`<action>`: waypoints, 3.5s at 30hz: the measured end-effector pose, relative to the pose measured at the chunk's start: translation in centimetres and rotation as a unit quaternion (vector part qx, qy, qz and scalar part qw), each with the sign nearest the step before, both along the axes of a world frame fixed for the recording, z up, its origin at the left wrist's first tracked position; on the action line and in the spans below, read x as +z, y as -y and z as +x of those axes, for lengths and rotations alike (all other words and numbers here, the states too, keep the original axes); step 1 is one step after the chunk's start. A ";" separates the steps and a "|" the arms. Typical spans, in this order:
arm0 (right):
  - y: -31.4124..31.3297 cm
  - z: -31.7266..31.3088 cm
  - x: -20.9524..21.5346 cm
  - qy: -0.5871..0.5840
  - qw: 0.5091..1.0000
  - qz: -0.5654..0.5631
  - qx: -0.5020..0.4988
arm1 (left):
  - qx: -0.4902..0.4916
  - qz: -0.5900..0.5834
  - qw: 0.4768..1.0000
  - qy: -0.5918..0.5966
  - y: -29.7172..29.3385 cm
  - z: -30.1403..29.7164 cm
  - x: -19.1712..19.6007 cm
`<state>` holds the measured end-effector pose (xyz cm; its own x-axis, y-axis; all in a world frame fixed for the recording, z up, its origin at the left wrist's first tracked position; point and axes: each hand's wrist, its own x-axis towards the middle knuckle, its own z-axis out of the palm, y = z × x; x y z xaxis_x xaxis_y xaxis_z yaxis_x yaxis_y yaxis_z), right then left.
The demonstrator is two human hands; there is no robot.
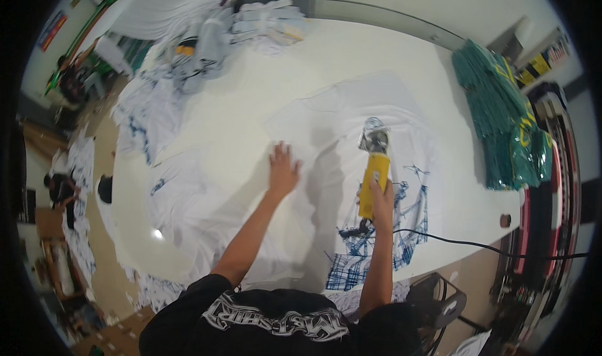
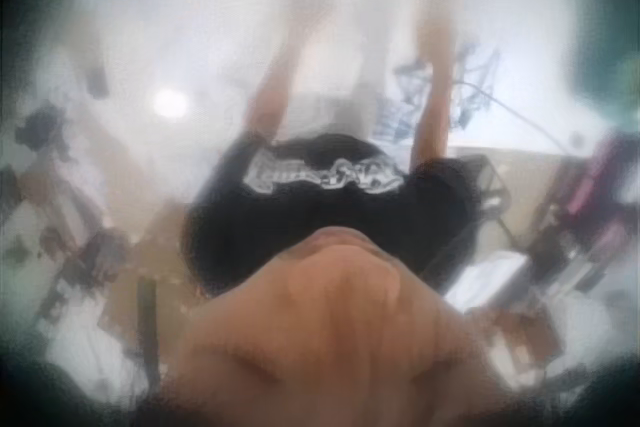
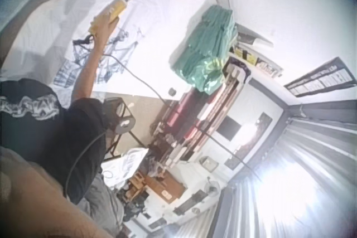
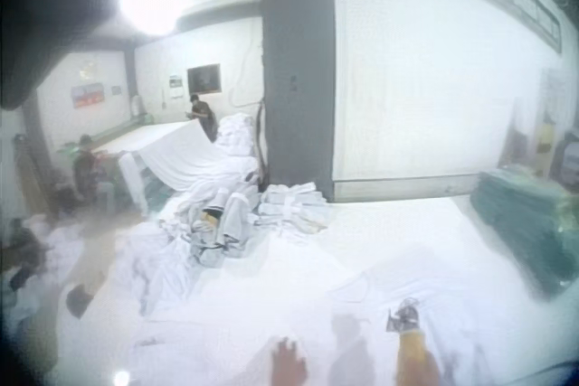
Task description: The person uses a yellow electric fabric cutter to cut a large white fabric sheet printed with blue crane designs on a white table. They guide the tool along drawn outlines to separate the fabric into pieces, occasionally adjusting the fabric's position. Other workers are visible in the background handling similar materials.
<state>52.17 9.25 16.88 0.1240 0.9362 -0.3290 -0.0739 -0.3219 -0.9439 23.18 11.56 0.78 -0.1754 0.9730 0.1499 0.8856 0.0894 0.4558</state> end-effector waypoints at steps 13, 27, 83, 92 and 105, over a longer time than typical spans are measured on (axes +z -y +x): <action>18.5 16.7 1.8 0.094 0.966 -0.041 -0.237 | 0.039 0.054 0.912 -0.405 -17.3 -24.1 0.7; 30.9 3.5 -0.4 0.322 0.945 -0.055 0.016 | -0.231 -0.264 0.933 -0.079 15.5 -10.4 6.6; 26.8 -10.2 -3.7 0.475 0.875 -0.017 0.090 | -0.278 -0.216 0.935 -0.045 25.3 -9.6 5.2; 16.9 -9.7 -5.1 0.499 0.858 0.012 0.118 | -0.272 -0.202 0.940 -0.028 25.3 -9.6 5.5; 1.7 -10.1 -6.2 0.511 0.849 0.042 0.124 | -0.258 -0.203 0.944 -0.013 25.4 -9.5 6.2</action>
<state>42.09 7.50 10.67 0.1008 0.9899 -0.0994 0.8585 -0.1370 -0.4942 13.65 -13.81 6.96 0.3373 0.9056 -0.2570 0.8694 -0.1949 0.4541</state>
